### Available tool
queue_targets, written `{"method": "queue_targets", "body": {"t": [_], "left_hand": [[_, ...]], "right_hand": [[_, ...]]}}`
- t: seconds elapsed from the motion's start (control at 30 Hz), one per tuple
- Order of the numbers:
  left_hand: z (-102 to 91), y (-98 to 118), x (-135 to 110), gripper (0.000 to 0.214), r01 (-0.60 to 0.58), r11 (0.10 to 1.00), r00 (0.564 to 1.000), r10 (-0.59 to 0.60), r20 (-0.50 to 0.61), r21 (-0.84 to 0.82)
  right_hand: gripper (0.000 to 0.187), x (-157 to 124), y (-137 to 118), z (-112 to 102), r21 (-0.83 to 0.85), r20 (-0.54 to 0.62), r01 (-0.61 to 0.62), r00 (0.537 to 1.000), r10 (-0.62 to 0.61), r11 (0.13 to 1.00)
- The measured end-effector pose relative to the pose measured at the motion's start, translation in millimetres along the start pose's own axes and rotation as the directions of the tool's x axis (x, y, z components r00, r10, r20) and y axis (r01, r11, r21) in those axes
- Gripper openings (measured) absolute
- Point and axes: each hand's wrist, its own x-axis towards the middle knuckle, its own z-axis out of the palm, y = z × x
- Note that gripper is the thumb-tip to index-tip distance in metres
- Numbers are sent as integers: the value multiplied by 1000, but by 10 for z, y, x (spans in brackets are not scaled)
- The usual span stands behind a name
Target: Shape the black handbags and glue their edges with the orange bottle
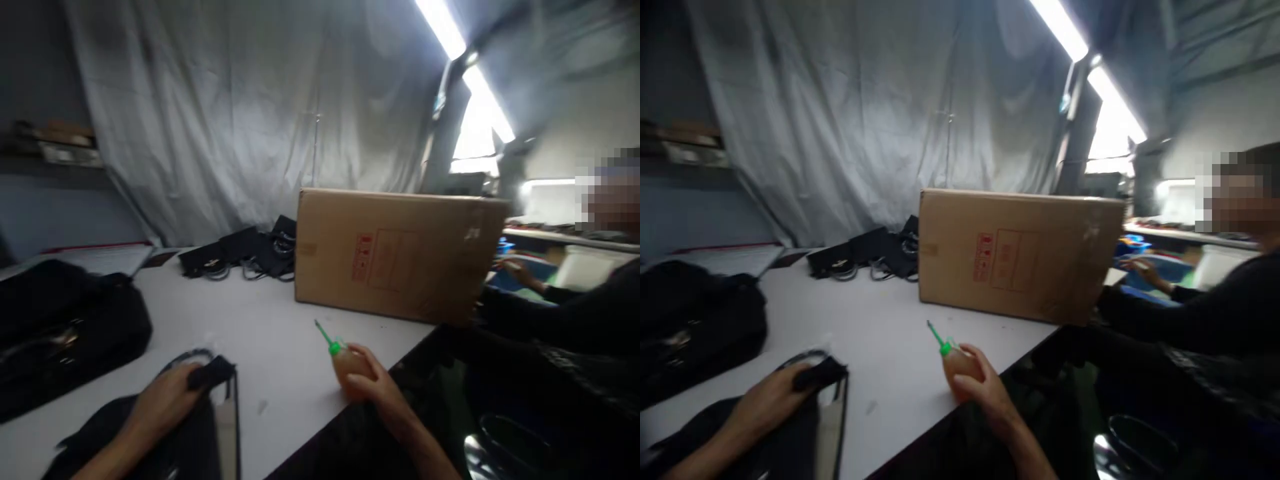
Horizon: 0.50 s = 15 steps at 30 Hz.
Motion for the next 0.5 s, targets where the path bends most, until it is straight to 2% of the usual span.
{"method": "queue_targets", "body": {"t": [0.07, 0.17, 0.27, 0.37, 0.43, 0.5], "left_hand": [[-22, -79, -72, 29, 18, 1000, 999, -19, 37, 23], [-55, -18, -76, 28, 28, 999, 997, -31, 75, 40], [-82, 103, -38, 27, 16, 999, 997, -19, 68, 45], [-48, 150, 3, 26, 33, 999, 998, -35, 51, 29], [15, 130, 30, 24, 63, 998, 996, -62, 63, -5], [83, 87, 51, 23, 88, 996, 993, -85, 79, -33]], "right_hand": [[58, -130, 46, 57, 241, 63, -96, 995, 83, 966], [47, -272, 129, 173, 473, 120, -200, 980, 162, 858], [41, -342, 169, 289, 644, 149, -290, 955, 255, 708], [48, -327, 170, 378, 721, 205, -374, 919, 337, 583], [53, -283, 163, 423, 706, 211, -386, 915, 344, 593], [55, -218, 149, 466, 654, 196, -374, 923, 330, 657]]}}
